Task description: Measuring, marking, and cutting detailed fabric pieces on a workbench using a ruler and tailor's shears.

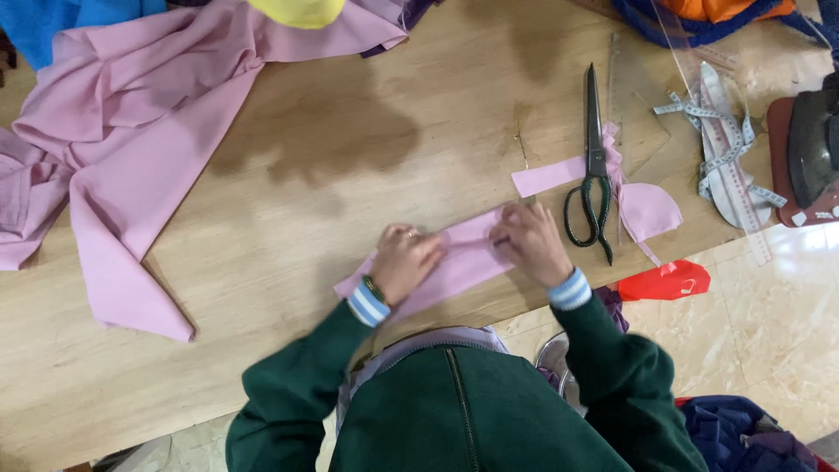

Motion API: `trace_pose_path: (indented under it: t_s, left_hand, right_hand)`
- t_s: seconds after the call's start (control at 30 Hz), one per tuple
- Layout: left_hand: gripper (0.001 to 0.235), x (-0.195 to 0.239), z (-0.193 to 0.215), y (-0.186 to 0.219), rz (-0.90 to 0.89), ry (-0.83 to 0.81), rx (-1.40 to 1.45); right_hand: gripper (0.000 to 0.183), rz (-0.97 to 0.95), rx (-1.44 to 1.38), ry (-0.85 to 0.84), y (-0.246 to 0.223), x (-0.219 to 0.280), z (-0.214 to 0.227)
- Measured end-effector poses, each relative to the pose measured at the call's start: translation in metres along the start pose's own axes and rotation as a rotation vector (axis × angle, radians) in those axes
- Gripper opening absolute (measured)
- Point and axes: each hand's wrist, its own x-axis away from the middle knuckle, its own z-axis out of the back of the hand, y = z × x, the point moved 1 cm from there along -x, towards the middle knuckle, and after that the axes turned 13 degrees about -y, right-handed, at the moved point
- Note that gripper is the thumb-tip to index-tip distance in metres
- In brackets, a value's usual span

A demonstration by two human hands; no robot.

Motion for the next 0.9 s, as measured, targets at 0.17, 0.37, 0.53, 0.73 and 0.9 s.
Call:
trace_pose_path:
  t_s: [0.17, 0.37, 0.53, 0.73, 0.9]
  left_hand:
    - [0.042, -0.021, 0.072, -0.042, 0.104, -0.296, 0.416]
    - [0.048, -0.007, 0.102, -0.113, 0.392, -0.363, 0.346]
    - [0.027, 0.024, 0.122, -0.144, 0.517, -0.222, 0.188]
    - [0.025, 0.071, 0.097, -0.143, 0.640, 0.023, 0.232]
    - [0.041, 0.103, 0.070, -0.134, 0.663, 0.286, 0.189]
  right_hand:
    - [0.014, 0.047, 0.041, -0.013, 0.006, -0.081, 0.047]
    - [0.023, 0.096, 0.072, -0.036, -0.001, -0.154, 0.069]
    - [0.025, 0.056, 0.104, -0.047, 0.013, -0.169, 0.064]
    - [0.039, -0.046, 0.270, 0.293, 0.061, -0.141, 0.067]
    - [0.047, -0.221, 0.477, 0.430, 0.124, -0.108, 0.050]
